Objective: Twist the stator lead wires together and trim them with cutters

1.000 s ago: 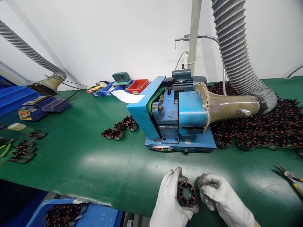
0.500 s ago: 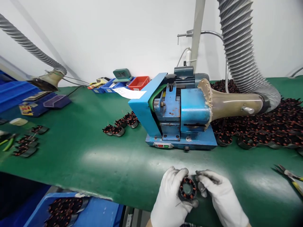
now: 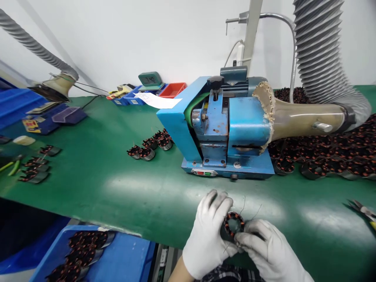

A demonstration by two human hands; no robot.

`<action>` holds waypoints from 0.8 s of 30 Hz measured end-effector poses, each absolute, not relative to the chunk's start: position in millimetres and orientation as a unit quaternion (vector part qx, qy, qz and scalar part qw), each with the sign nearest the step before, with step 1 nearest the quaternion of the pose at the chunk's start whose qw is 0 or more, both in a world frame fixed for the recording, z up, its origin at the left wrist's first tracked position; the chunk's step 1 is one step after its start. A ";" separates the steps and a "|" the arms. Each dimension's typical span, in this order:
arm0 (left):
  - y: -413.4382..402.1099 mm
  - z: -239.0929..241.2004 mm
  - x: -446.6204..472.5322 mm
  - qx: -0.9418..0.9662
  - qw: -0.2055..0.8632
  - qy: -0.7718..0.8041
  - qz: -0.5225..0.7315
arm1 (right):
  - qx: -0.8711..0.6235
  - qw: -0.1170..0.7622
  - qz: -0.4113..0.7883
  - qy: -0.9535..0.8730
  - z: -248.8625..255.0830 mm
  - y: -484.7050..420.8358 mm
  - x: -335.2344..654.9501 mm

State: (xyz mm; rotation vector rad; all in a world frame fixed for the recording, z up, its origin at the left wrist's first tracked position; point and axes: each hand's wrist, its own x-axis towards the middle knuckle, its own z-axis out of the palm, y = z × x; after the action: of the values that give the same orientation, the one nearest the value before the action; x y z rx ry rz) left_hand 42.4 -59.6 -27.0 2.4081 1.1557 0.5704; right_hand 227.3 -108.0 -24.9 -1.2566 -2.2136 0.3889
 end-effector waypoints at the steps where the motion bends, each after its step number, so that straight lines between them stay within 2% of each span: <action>1: -58.0 -24.3 43.3 0.858 0.234 0.410 0.202 | -0.465 0.279 0.124 -0.831 -27.1 -109.6 228.6; 6: -54.5 -17.7 55.1 0.823 0.294 0.428 0.230 | -0.493 0.288 0.007 -0.821 -32.9 -117.2 238.8; 10: -58.0 -15.9 52.2 0.823 0.289 0.432 0.229 | -0.550 0.220 -0.028 -0.805 -32.8 -107.0 250.9; 12: -57.6 -14.7 40.4 0.829 0.299 0.428 0.203 | -0.552 0.211 0.001 -0.807 -26.4 -99.4 258.4; 17: -46.3 -18.5 18.2 0.816 0.402 0.368 0.193 | -0.483 0.346 0.183 -0.783 -0.7 -89.8 253.9; 19: -44.0 -23.4 26.8 0.808 0.392 0.384 0.215 | -0.475 0.315 0.161 -0.806 2.1 -87.2 243.5; 22: -48.2 -29.8 48.8 0.815 0.317 0.416 0.251 | -0.506 0.211 0.088 -0.832 -4.2 -84.2 230.3; 24: -54.0 -30.9 59.1 0.825 0.270 0.420 0.264 | -0.522 0.179 0.074 -0.831 -9.8 -85.5 226.3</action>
State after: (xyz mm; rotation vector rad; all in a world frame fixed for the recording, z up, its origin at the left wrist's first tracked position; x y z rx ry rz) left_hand 59.1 -54.0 -30.9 2.2248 1.1318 0.7111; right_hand 226.3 -85.5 -9.8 -1.4756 -2.3485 0.2086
